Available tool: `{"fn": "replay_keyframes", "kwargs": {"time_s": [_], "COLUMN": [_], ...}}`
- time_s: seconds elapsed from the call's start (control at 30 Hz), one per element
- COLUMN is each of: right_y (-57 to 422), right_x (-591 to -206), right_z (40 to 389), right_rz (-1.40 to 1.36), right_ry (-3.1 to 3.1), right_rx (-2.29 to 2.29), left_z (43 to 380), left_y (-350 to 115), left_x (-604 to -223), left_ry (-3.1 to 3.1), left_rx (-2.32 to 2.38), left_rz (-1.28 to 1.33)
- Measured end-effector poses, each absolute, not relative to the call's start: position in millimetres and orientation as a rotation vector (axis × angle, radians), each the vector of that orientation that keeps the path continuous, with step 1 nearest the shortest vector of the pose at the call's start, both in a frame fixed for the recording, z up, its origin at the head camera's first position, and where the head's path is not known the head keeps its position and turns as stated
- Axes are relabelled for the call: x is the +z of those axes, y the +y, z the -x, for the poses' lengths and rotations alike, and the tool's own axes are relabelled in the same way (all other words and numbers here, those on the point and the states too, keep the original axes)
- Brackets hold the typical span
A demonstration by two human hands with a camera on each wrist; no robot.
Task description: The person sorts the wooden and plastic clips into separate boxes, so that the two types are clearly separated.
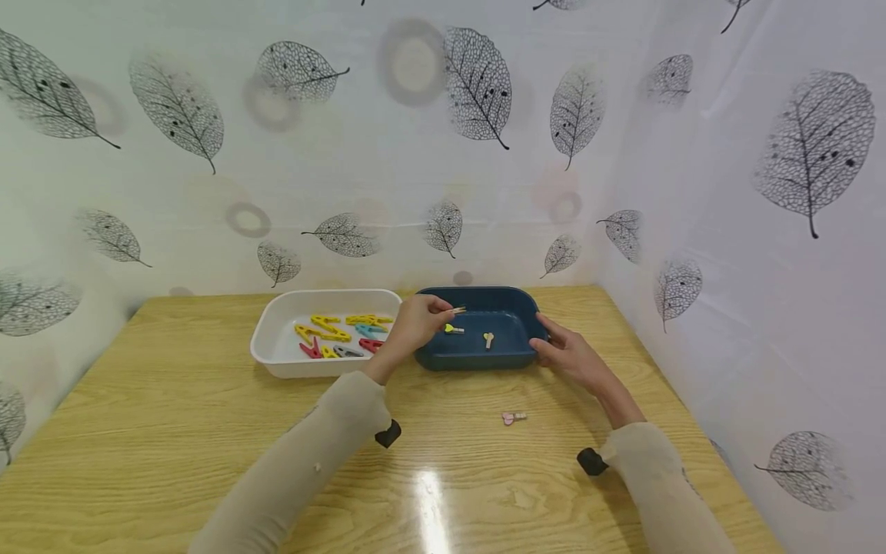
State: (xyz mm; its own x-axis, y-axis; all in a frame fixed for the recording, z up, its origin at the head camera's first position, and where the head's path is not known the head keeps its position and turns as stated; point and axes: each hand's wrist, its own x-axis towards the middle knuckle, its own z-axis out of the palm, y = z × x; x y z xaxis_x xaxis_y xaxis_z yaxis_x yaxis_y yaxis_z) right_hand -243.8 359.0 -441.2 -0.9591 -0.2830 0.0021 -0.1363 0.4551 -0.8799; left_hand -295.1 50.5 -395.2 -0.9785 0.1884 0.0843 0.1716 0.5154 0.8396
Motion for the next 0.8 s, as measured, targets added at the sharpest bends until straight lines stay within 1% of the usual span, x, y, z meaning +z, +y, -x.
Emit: {"fn": "replay_keyframes", "kwargs": {"time_s": [0.53,0.8], "right_y": [360.0,360.2], "right_x": [-442.5,-441.9], "right_z": [244.2,244.8], "right_rz": [0.373,0.374], "right_ry": [2.558,2.578], "right_rx": [-1.517,-1.503], "left_z": [295.6,297.0], "left_y": [57.2,60.3], "left_x": [-395.5,-398.9], "left_ry": [2.777,2.781], "left_rx": [1.460,1.432], "left_rz": [-0.342,-0.301]}}
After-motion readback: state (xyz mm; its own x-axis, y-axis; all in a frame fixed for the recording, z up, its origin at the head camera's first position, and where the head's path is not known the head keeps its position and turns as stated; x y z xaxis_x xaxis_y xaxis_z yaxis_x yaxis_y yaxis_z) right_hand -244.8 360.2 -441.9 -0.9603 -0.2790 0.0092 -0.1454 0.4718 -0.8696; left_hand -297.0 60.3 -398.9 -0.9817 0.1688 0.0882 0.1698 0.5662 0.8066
